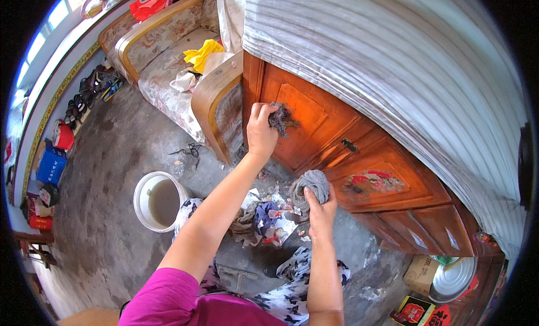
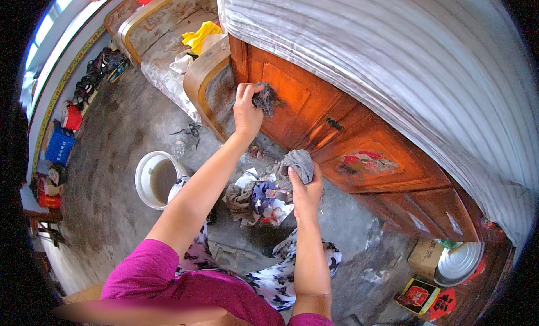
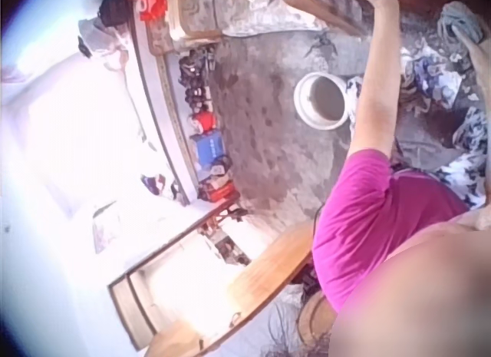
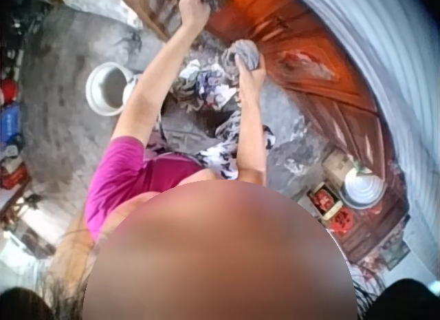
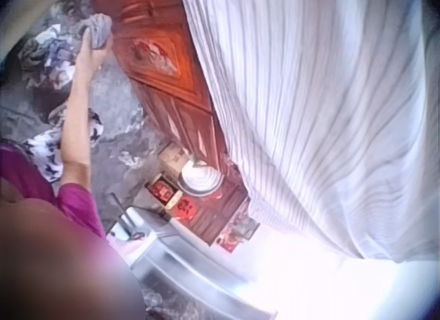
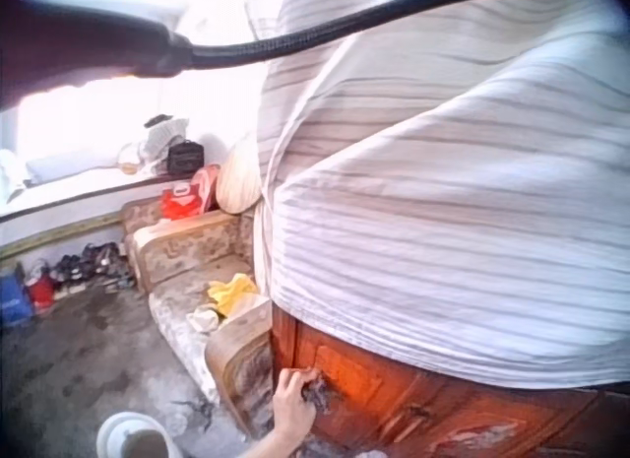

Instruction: The person kneels on the floor and scrubs a wooden cabinet door with a steel wool pad, repeatedly dipping it into a bucket of water. They wipe the surface with a cloth and continue scrubbing the same area.

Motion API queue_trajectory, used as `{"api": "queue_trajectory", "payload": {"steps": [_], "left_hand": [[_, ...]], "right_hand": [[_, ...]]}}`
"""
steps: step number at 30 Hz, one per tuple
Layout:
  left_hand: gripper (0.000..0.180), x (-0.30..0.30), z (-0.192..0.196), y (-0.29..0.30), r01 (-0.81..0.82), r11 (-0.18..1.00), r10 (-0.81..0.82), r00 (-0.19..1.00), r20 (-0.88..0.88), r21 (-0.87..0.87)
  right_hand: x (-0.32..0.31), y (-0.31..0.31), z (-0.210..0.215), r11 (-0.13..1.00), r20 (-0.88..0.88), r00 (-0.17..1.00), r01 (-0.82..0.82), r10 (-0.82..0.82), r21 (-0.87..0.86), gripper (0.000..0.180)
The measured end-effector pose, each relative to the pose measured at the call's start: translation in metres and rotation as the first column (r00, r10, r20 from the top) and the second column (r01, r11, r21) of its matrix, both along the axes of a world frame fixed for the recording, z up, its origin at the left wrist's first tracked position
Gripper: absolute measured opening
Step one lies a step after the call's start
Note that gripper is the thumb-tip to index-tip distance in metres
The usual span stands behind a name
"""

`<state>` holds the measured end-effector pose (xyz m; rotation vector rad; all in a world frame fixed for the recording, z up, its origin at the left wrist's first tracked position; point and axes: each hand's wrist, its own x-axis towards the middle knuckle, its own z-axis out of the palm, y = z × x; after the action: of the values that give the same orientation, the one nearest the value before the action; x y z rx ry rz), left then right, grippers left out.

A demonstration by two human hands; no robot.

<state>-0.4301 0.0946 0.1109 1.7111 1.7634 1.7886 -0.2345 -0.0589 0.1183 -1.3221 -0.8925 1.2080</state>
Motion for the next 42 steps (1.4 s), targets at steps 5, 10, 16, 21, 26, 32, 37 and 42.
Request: {"api": "queue_trajectory", "payload": {"steps": [5, 10, 16, 21, 26, 32, 37, 42], "left_hand": [[0.048, 0.021, 0.008, -0.001, 0.042, 0.997, -0.045, 0.997, 0.055, 0.063], [0.044, 0.033, -0.005, 0.013, 0.054, 0.973, -0.049, 0.998, -0.028, 0.223], [0.045, 0.033, -0.028, -0.008, 0.078, 0.997, -0.078, 0.997, -0.017, -0.001], [0.048, 0.040, 0.011, -0.008, 0.064, 0.982, -0.070, 0.997, 0.027, 0.179], [0.047, 0.031, -0.025, -0.020, 0.054, 0.998, -0.055, 0.998, -0.024, -0.034], [0.046, 0.037, 0.016, -0.011, 0.033, 0.985, -0.037, 0.999, 0.020, 0.169], [0.047, 0.029, -0.011, -0.009, 0.076, 0.994, -0.068, 0.993, -0.102, 0.077], [0.048, 0.036, -0.033, -0.015, 0.107, 0.988, -0.115, 0.991, -0.069, -0.113]], "right_hand": [[0.017, 0.002, -0.012, 0.999, -0.011, 1.000, 0.029, -0.029, 0.022, 0.043], [0.021, 0.002, -0.014, 0.999, -0.011, 0.999, 0.035, -0.035, -0.032, 0.042], [0.028, -0.003, -0.015, 0.999, -0.016, 0.999, 0.046, -0.046, 0.011, 0.041], [0.026, -0.009, -0.006, 0.999, -0.009, 0.999, 0.033, -0.033, 0.027, 0.040], [0.027, -0.011, -0.007, 0.999, -0.058, 0.997, 0.045, -0.044, 0.025, 0.040], [0.034, -0.011, 0.003, 0.998, -0.049, 0.998, 0.048, -0.046, 0.037, 0.040], [0.040, -0.003, 0.007, 0.992, -0.073, 0.993, 0.099, -0.093, 0.083, 0.037], [0.055, 0.007, 0.000, 0.986, -0.121, 0.983, 0.146, -0.136, 0.082, 0.039]]}}
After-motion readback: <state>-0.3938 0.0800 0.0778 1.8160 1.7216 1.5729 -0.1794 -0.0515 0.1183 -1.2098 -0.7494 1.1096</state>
